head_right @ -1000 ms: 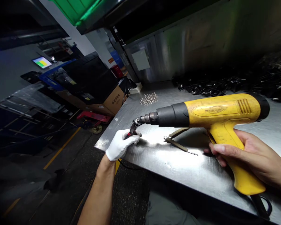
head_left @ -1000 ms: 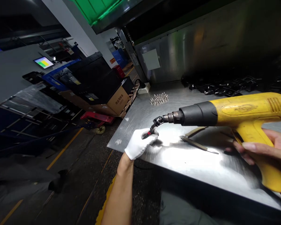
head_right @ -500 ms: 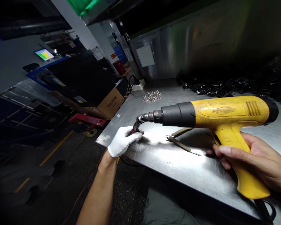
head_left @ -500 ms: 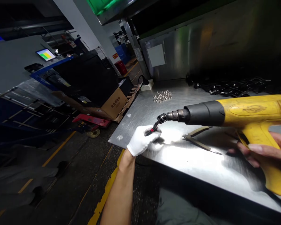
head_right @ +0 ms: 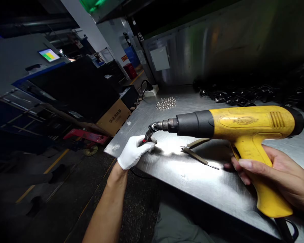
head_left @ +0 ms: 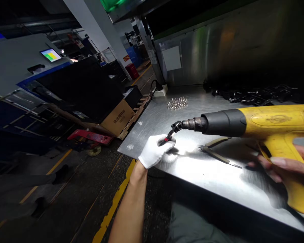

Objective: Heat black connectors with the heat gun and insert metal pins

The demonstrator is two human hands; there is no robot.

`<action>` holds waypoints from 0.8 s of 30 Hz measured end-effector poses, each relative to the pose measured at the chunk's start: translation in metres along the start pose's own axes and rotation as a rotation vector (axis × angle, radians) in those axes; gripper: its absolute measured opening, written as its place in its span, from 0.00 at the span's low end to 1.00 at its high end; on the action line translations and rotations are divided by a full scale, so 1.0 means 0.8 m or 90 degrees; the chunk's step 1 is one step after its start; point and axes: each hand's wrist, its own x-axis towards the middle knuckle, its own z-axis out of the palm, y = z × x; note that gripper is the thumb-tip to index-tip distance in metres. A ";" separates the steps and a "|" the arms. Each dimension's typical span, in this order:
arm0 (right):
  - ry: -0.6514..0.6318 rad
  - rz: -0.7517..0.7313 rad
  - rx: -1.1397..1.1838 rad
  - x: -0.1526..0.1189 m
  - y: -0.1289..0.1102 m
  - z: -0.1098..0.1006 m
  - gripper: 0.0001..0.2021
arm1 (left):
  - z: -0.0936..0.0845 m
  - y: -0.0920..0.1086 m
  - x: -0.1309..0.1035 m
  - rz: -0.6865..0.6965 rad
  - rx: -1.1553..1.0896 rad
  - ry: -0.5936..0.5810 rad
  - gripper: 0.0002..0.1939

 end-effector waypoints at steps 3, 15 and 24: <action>-0.074 0.007 -0.015 0.000 0.002 -0.004 0.14 | 0.002 0.000 -0.001 -0.002 -0.003 0.009 0.08; -0.084 -0.011 -0.009 -0.006 -0.004 -0.001 0.15 | 0.012 -0.002 -0.004 0.013 0.016 0.070 0.08; -0.105 -0.020 0.002 -0.007 -0.010 0.007 0.14 | 0.035 0.004 -0.011 0.015 -0.003 0.169 0.07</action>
